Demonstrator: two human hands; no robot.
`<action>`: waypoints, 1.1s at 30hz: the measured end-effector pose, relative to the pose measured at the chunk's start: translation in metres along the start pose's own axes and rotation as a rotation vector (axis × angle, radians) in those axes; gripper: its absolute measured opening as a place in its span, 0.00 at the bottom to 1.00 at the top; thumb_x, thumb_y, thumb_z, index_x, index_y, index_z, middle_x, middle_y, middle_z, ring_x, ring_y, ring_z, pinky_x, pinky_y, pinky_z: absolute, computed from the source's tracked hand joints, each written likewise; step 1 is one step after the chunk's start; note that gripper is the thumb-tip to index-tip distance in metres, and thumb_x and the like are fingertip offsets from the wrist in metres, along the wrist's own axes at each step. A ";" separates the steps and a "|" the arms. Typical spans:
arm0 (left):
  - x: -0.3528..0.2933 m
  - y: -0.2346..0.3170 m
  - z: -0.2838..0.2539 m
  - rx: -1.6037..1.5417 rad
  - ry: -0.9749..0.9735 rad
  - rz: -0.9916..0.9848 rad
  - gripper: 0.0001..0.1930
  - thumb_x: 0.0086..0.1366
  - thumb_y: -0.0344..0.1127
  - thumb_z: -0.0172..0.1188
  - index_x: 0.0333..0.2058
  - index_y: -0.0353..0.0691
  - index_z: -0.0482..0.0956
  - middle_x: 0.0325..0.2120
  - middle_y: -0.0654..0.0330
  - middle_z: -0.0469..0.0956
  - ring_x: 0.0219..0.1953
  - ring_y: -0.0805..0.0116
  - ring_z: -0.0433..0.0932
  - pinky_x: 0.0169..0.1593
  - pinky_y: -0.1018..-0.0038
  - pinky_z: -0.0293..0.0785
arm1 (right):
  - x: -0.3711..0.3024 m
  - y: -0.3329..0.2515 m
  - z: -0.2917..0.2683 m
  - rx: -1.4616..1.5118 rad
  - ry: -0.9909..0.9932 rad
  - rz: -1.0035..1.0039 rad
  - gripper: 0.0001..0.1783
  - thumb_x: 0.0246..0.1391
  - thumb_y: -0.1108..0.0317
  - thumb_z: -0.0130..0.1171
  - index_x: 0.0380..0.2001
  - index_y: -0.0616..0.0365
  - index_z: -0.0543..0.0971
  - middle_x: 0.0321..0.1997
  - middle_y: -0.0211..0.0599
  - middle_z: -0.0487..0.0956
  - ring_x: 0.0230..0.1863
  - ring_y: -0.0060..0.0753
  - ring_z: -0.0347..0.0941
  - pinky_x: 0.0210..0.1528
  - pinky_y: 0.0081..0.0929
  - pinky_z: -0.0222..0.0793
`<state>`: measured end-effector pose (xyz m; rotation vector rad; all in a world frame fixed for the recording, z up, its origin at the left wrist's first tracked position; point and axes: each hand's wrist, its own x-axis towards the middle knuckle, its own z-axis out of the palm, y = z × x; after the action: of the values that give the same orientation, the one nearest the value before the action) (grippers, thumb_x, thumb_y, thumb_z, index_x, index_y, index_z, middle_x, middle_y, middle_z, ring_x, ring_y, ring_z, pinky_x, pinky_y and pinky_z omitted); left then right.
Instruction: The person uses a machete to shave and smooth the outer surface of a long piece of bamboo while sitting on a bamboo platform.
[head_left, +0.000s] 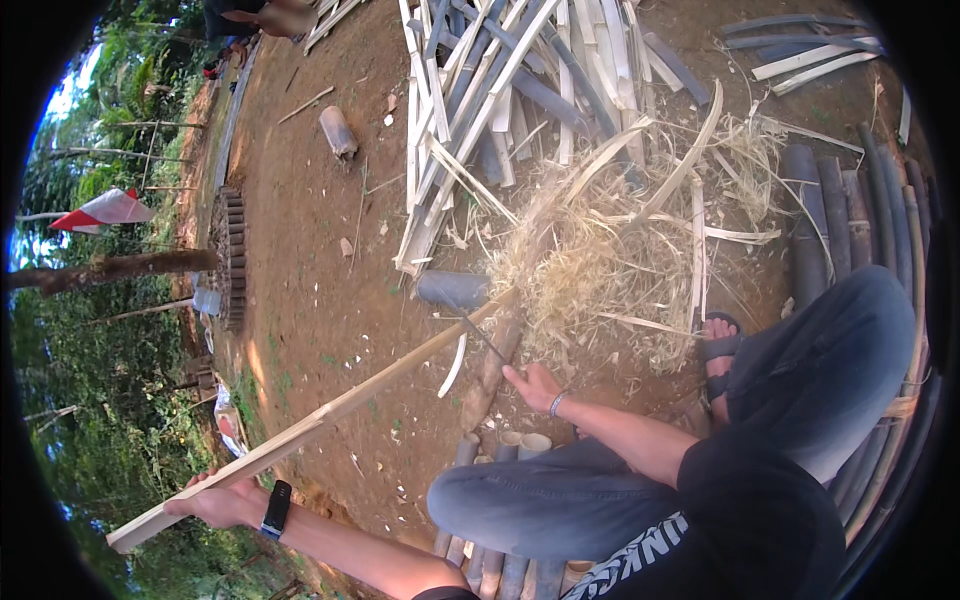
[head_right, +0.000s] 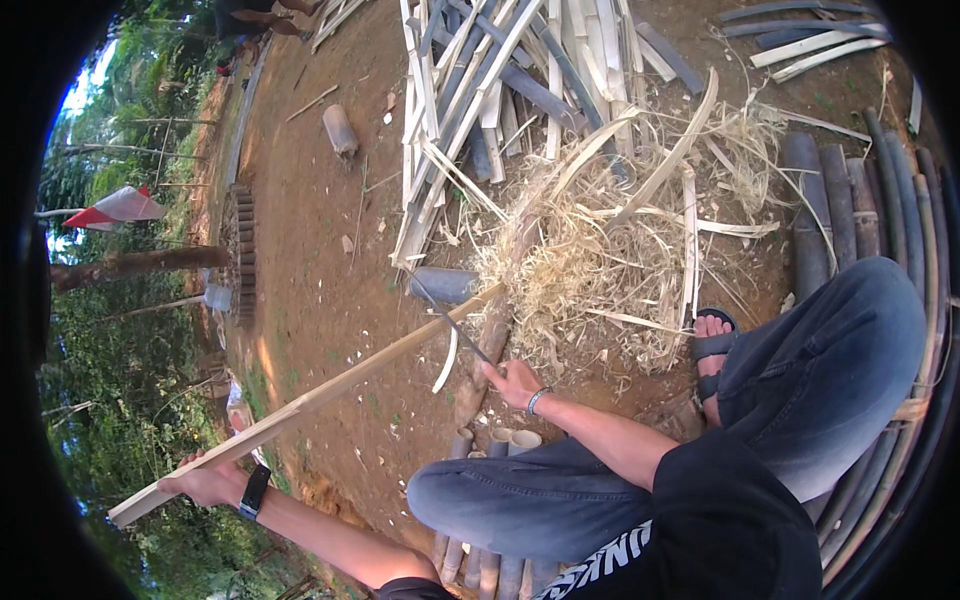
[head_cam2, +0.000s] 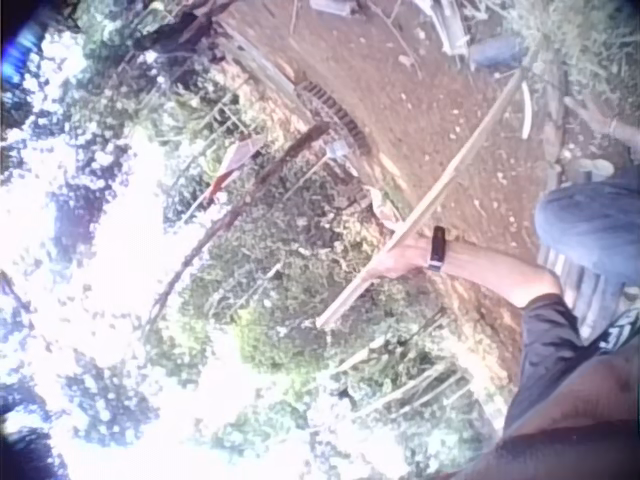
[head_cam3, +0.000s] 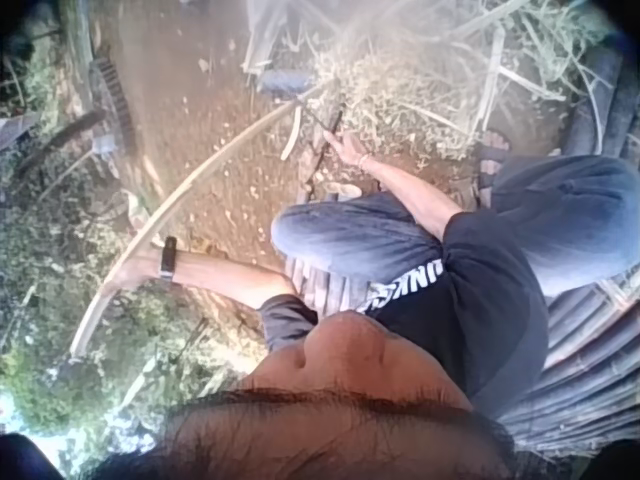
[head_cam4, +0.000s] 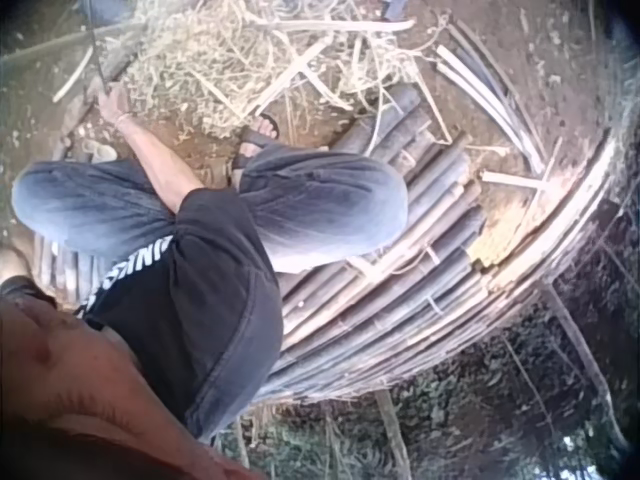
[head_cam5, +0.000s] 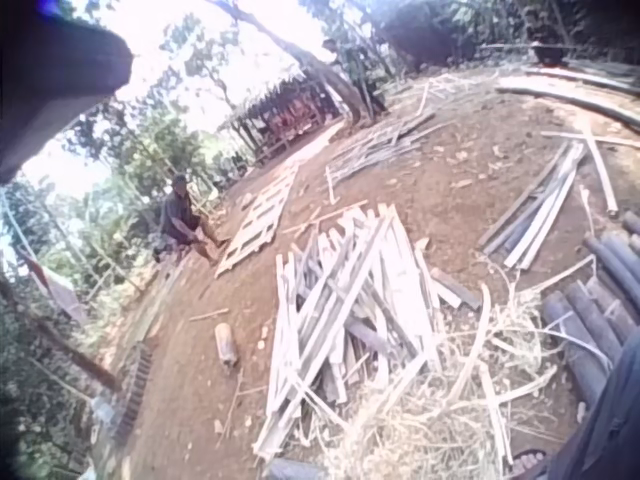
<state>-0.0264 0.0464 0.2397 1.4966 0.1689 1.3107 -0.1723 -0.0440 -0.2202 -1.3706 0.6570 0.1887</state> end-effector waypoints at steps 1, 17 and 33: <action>-0.001 0.000 0.001 -0.002 -0.006 0.002 0.29 0.68 0.61 0.40 0.26 0.36 0.64 0.22 0.57 0.66 0.25 0.63 0.68 0.33 0.65 0.69 | 0.007 0.003 -0.009 0.018 0.018 0.049 0.44 0.52 0.28 0.43 0.07 0.63 0.65 0.10 0.37 0.66 0.15 0.32 0.64 0.20 0.42 0.61; 0.001 -0.004 -0.004 -0.029 -0.024 0.038 0.28 0.68 0.62 0.39 0.25 0.40 0.62 0.21 0.60 0.63 0.22 0.67 0.66 0.28 0.72 0.68 | 0.003 -0.009 -0.025 0.046 0.002 0.126 0.47 0.51 0.26 0.42 0.09 0.68 0.67 0.13 0.46 0.69 0.18 0.37 0.67 0.26 0.45 0.64; -0.004 -0.001 0.001 -0.066 -0.098 0.047 0.28 0.68 0.63 0.36 0.25 0.42 0.60 0.19 0.62 0.60 0.20 0.71 0.63 0.25 0.77 0.65 | 0.012 -0.004 -0.046 0.130 0.019 0.221 0.43 0.54 0.28 0.40 0.04 0.57 0.66 0.07 0.34 0.66 0.10 0.32 0.62 0.17 0.41 0.60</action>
<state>-0.0271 0.0432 0.2365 1.5129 0.0271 1.2647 -0.1754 -0.0915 -0.2259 -1.1753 0.8228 0.3051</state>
